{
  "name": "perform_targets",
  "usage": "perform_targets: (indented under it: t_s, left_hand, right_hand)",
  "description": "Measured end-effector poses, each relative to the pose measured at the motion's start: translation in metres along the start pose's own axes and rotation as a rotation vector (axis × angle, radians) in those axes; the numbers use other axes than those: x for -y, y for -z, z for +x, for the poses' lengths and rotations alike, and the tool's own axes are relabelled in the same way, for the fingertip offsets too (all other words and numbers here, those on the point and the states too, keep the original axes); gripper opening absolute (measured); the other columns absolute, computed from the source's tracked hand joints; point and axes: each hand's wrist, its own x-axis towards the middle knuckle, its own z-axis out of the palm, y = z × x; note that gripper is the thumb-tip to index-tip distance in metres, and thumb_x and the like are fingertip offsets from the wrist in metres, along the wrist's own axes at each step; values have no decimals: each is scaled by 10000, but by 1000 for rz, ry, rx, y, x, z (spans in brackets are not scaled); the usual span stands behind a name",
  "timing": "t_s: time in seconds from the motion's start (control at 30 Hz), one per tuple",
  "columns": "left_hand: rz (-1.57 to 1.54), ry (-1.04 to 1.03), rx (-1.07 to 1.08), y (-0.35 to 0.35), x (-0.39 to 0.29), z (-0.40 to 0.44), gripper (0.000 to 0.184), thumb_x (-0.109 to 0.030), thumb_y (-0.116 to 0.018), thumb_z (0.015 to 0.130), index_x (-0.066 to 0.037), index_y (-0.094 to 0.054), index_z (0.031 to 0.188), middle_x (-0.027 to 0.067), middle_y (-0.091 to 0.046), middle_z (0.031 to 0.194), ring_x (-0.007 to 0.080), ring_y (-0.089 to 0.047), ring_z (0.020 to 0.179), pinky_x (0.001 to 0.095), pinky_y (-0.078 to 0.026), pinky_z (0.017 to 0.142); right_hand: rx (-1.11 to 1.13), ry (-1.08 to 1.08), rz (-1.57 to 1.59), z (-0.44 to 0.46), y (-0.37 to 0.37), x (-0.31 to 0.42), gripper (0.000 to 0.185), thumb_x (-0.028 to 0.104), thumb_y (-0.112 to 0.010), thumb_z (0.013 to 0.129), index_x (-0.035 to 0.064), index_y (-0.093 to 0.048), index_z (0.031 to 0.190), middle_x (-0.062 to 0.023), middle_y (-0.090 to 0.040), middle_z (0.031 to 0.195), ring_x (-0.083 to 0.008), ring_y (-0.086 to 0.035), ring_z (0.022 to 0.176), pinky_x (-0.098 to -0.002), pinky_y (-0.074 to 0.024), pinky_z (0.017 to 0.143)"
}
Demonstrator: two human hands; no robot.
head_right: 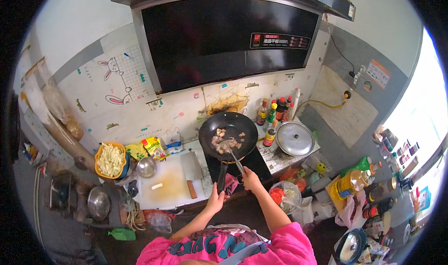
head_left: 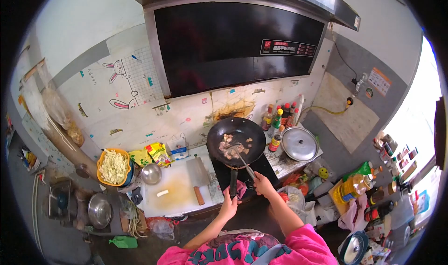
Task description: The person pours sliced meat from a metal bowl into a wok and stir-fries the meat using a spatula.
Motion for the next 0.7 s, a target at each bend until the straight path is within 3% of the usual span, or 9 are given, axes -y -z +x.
perform_targets:
  t_s: [0.2, 0.3, 0.4, 0.6, 0.7]
  left_hand:
    - [-6, -34, 12, 0, 8, 3, 515, -24, -394, 902, -35, -151, 1356, 125, -484, 1018, 168, -615, 698, 277, -490, 660]
    - [23, -49, 36, 1, 13, 5, 592, -96, -405, 935, -7, -41, 1393, 90, -533, 999, 156, -629, 773, 254, -495, 625]
    - [8, -23, 6, 0, 13, 4, 504, -44, -401, 906, -35, -163, 1350, 116, -515, 954, 183, -631, 717, 293, -484, 665]
    - [45, -14, -11, -1, 19, 3, 515, -62, -401, 911, -23, -147, 1358, 148, -530, 1035, 194, -639, 728, 305, -482, 686]
    - [55, -27, -13, -1, 19, 2, 591, -125, -413, 940, -6, -54, 1395, 86, -562, 976, 139, -626, 757, 247, -489, 620]
  right_hand:
    - [-6, -3, 76, -47, 32, 22, 444, 160, -425, 929, 109, -327, 1359, -10, -428, 666, -73, -330, 433, -229, -309, 387]
    - [-10, -35, 62, -62, 41, 31, 446, 156, -425, 929, 116, -323, 1361, -13, -432, 666, -75, -338, 431, -234, -318, 388]
    - [24, -49, 57, -55, 39, 22, 452, 142, -422, 925, 108, -317, 1363, -15, -433, 667, -81, -354, 438, -236, -329, 391]
    - [32, 7, 106, -20, 10, 12, 477, 113, -411, 914, 101, -292, 1376, -26, -428, 671, -86, -352, 450, -235, -335, 393]
    - [35, -8, 139, -7, 0, 7, 488, 107, -410, 913, 117, -280, 1384, -23, -430, 678, -87, -352, 451, -239, -339, 395]
